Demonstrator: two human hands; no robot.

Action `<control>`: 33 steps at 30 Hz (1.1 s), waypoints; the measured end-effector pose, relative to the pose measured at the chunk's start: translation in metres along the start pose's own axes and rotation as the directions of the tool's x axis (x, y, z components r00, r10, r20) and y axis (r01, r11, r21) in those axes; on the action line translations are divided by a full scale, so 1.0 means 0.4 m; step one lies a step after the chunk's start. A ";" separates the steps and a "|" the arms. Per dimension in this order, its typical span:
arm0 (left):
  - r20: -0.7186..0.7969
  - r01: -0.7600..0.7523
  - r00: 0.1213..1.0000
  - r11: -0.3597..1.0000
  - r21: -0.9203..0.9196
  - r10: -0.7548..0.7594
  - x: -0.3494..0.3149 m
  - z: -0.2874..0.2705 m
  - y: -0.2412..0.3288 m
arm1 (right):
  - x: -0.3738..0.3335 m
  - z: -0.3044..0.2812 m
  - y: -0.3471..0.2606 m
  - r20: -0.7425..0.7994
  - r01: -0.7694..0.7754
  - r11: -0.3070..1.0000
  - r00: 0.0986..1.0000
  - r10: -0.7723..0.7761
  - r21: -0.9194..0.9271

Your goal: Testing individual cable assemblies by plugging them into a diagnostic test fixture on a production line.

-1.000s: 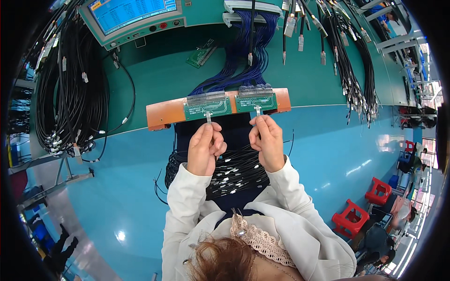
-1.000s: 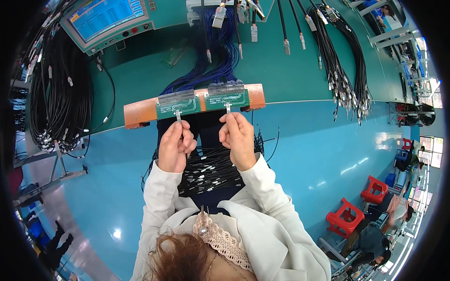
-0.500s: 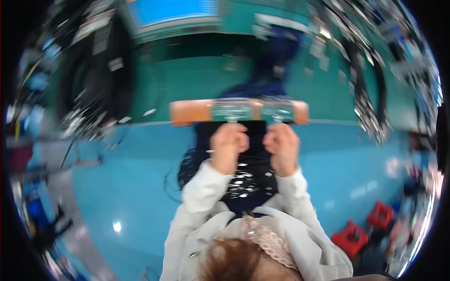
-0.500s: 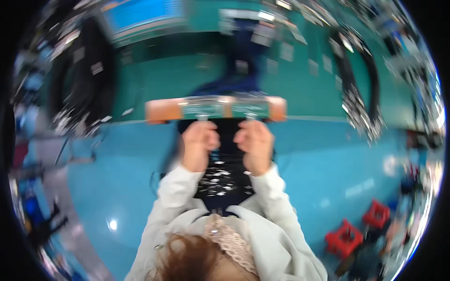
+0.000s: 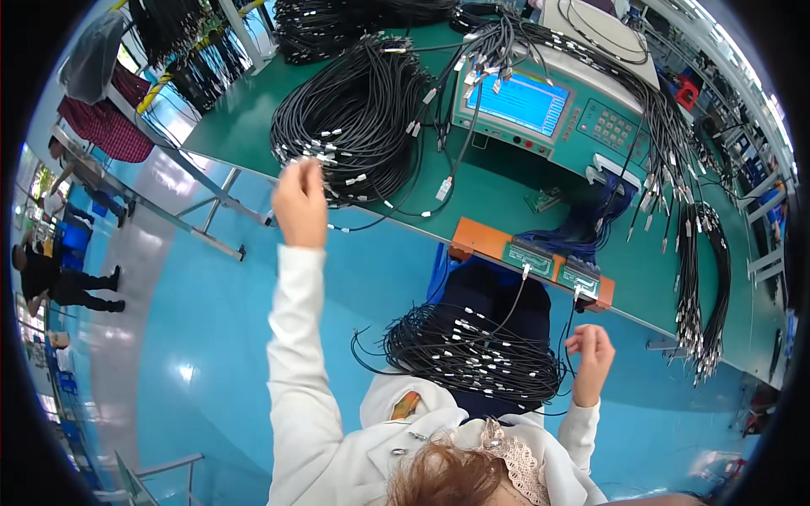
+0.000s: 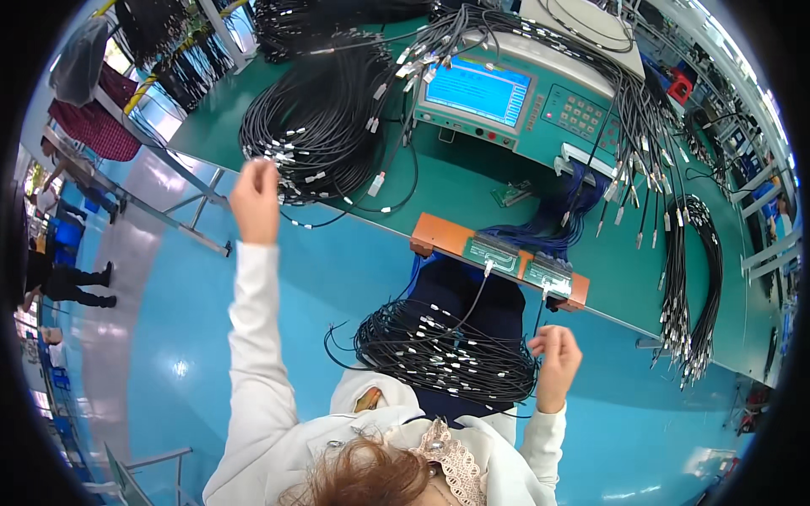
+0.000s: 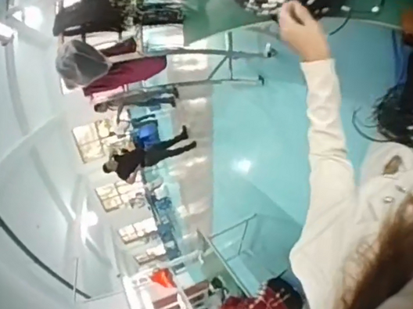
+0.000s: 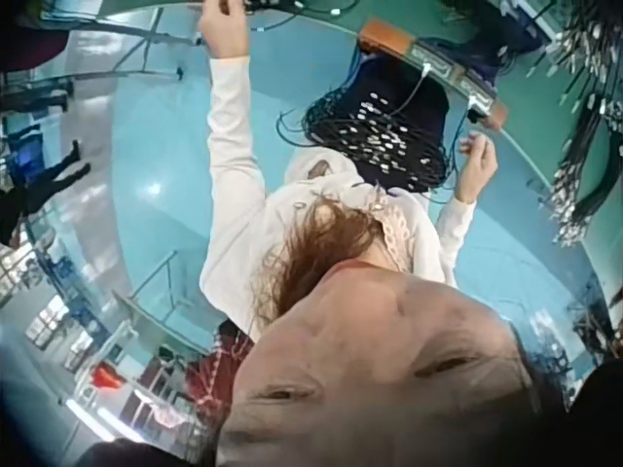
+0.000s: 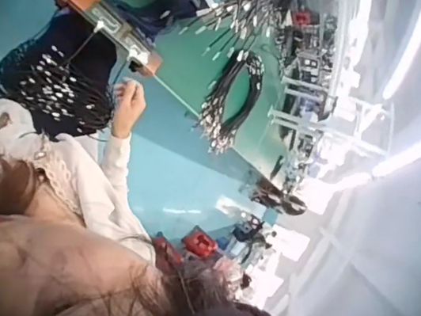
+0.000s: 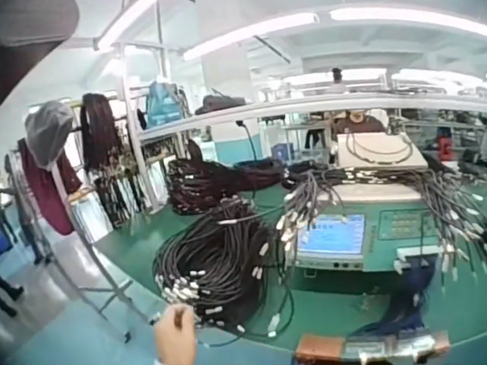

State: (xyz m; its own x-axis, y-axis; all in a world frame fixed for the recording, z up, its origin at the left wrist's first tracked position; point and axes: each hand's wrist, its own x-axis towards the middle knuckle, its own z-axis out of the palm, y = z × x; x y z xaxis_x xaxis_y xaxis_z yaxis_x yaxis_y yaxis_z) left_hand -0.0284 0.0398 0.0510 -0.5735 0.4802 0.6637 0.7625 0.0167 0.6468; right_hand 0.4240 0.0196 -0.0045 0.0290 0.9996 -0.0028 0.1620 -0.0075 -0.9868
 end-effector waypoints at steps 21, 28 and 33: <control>0.296 -0.125 0.923 0.920 -0.371 0.244 -0.135 -0.026 0.113 | 0.215 0.565 -0.180 0.786 -0.720 0.455 0.615 0.067 0.524; 0.084 0.245 0.961 0.669 -0.701 -0.263 -0.091 0.012 0.146 | 0.237 0.623 -0.160 0.795 -0.693 0.470 0.606 -0.032 0.547; 0.380 0.324 0.921 0.702 -0.635 -0.081 -0.239 -0.048 0.233 | 0.282 0.598 -0.148 0.751 -0.756 0.304 0.641 0.161 0.580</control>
State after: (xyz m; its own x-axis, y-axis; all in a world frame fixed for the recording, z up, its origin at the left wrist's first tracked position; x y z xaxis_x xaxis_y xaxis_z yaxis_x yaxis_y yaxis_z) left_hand 0.0916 -0.0212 0.0551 -0.4764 0.7745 0.4162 0.1592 -0.3895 0.9072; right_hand 0.1818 0.1397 0.0149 -0.6961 0.6602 -0.2820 -0.5447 -0.7416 -0.3917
